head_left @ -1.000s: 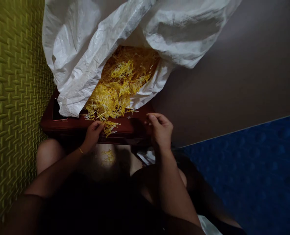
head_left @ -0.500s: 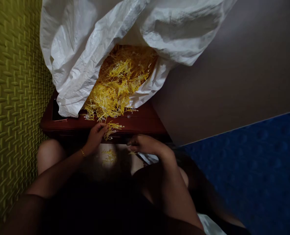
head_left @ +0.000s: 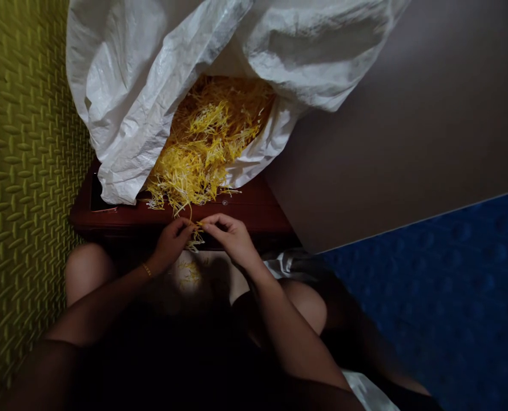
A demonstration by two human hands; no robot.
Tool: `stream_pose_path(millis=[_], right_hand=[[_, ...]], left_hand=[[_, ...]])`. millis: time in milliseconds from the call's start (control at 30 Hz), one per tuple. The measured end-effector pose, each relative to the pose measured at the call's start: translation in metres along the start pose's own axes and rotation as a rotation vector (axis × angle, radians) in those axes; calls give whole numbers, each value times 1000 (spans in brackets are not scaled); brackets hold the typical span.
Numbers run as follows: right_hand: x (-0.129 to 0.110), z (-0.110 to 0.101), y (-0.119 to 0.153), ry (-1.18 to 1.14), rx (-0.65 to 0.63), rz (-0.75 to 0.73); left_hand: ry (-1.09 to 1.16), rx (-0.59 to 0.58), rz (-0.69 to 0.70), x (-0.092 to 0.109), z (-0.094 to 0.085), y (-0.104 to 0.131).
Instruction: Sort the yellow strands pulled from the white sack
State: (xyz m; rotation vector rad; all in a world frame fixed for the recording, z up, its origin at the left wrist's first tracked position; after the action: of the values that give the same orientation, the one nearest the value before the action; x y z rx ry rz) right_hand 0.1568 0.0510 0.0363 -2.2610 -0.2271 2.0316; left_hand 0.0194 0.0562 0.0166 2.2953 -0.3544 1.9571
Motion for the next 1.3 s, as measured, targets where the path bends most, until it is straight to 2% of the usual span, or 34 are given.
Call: stream_pose_path(millis=[100, 233, 300, 400, 467, 500, 533, 600, 700, 767, 867, 967, 1200, 1300], right_hand=[[-2, -6, -1, 92, 101, -62], [-15, -3, 2, 448, 216, -250], [-15, -11, -1, 574, 266, -286], [-12, -55, -8, 591, 521, -270], [-9, -86, -10, 443, 674, -247], [-6, -95, -11, 339, 687, -232], [-4, -98, -13, 242, 660, -216], [-1, -85, -15, 110, 508, -177], [1, -42, -14, 37, 217, -96], [4, -20, -10, -51, 112, -18], [7, -2, -5, -183, 45, 85], [6, 7, 0, -222, -33, 121], [8, 10, -1, -190, -70, 81], [5, 6, -3, -70, -13, 7]], left_hand=[[-32, -35, 26, 3, 2, 0], [-39, -29, 2, 3, 3, -2], [-42, -19, 8, 4, 3, -2], [-57, -30, 47, 7, 2, 1], [-54, -46, 44, 6, 1, 3], [-48, -42, 34, 5, -1, 3], [-39, -25, 20, 3, -3, 3], [-19, 22, -7, 0, -7, 2], [-8, 64, -18, -2, -11, -1], [-13, 64, -6, -2, -10, -1], [-20, 52, -1, -1, -7, -1], [-30, 57, -1, 0, -6, -1], [-37, 70, -5, -1, -8, 0], [-25, 34, -12, -1, -5, -1]])
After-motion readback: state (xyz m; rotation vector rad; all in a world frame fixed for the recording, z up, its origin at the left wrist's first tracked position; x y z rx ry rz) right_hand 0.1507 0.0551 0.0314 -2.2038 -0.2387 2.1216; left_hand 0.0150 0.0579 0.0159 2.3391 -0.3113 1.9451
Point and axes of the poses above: each hand's wrist, its own y-axis away from the middle knuckle, its own z-axis out of the palm, x = y × z, the point moved 6 cm from there along -y, towards the middle knuckle, and after that the axes turned 8 degrees about -y, right-handed, at the moved point
